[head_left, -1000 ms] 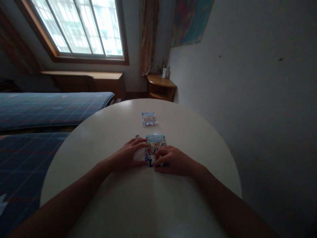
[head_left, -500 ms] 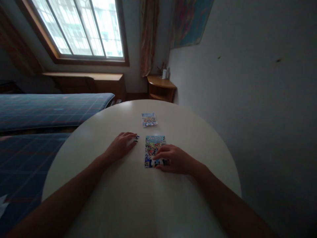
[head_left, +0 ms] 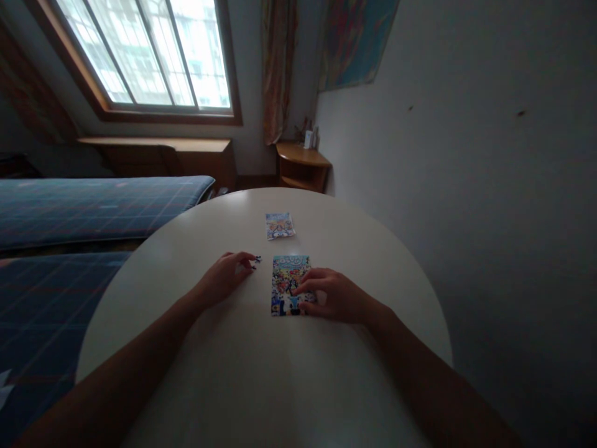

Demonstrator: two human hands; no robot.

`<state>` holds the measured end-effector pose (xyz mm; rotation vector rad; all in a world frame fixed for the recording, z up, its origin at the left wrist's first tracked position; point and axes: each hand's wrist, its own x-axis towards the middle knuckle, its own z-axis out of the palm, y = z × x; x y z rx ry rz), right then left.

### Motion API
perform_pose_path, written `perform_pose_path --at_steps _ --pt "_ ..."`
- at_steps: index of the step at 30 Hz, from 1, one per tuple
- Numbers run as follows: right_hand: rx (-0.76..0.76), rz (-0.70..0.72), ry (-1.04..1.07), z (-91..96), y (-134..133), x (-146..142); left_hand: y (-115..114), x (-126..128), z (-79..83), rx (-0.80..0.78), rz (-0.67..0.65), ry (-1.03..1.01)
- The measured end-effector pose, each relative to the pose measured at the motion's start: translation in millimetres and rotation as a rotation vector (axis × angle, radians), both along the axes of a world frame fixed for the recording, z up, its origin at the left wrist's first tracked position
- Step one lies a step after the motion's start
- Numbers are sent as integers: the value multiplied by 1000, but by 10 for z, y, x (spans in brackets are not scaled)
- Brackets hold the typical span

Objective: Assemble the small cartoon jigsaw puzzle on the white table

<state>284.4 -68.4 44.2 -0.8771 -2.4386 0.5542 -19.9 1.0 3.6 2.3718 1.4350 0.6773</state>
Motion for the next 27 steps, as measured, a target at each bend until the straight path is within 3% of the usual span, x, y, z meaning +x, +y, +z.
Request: perform_pose_path --at_steps 8,19,27 --pt "0 -2 -6 0 -1 5 -2 -41 -61 85 25 64" --pt "12 3 -2 -21 13 10 -20 -3 -4 15 62 13" --pt "59 -98 7 -81 23 -89 -289 335 128 -104 2 -260"
